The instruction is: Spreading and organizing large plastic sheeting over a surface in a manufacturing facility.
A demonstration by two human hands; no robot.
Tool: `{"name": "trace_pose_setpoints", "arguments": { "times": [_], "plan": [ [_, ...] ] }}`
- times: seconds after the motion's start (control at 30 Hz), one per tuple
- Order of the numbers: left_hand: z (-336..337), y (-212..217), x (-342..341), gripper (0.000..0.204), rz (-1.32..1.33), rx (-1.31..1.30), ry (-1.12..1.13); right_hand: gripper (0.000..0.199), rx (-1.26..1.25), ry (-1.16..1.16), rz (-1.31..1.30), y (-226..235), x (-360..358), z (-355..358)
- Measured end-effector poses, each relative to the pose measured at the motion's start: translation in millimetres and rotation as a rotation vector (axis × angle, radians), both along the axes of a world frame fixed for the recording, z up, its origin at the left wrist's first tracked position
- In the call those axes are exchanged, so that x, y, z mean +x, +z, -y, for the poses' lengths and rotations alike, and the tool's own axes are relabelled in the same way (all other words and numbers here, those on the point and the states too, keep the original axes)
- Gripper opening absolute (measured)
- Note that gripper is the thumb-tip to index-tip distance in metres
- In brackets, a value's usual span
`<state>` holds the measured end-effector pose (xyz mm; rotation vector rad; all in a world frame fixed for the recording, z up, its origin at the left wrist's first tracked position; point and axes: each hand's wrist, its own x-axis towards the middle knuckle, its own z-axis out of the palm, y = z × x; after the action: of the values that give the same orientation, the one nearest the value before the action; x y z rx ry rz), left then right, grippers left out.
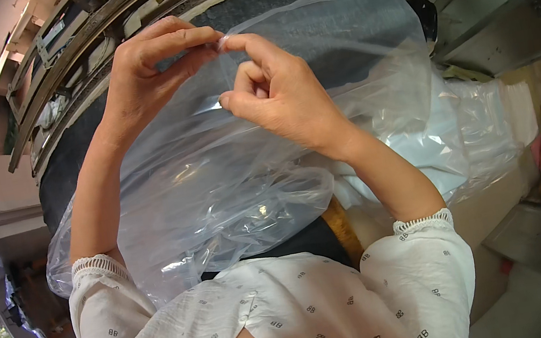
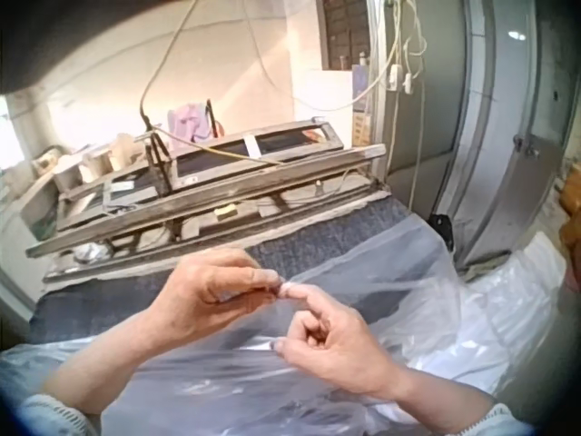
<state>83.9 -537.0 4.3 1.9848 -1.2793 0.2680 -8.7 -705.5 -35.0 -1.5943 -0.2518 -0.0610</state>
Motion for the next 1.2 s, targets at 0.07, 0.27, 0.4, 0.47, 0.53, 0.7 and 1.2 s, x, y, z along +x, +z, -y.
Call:
{"name": "trace_pose_setpoints", "arguments": {
  "times": [0.07, 0.27, 0.4, 0.47, 0.53, 0.7, 1.2],
  "plan": [
    [1, -7, 1, 0.015, -0.038, -0.057, -0.015, 0.045, 0.110, 0.073, -0.058, 0, 0, 3],
    [-4, -60, -4, 0.013, -0.862, -0.741, -0.134, 0.043, 0.100, 0.223, -0.295, 27, 15, 37],
    [-28, -70, -9, 0.021, -1.308, -1.300, 0.173, 0.036, -0.686, -0.359, 0.178, -23, 61, 78],
    [-78, -77, -1, 0.024, -1.184, -1.334, 0.346, 0.037, -0.970, -0.483, 0.321, -45, 73, 97],
    [-150, -83, -1, 0.035, -0.982, -1.312, 0.529, 0.037, -1.247, -0.584, 0.473, -60, 78, 107],
    [-386, -128, -35, 0.033, -0.463, -0.804, 1.310, 0.037, -1.379, -0.740, 0.376, -65, 81, 118],
    [-744, -177, -62, 0.021, -0.274, -0.015, 1.516, 0.052, -1.595, -0.785, -0.196, -38, 169, 207]
  ]
}}
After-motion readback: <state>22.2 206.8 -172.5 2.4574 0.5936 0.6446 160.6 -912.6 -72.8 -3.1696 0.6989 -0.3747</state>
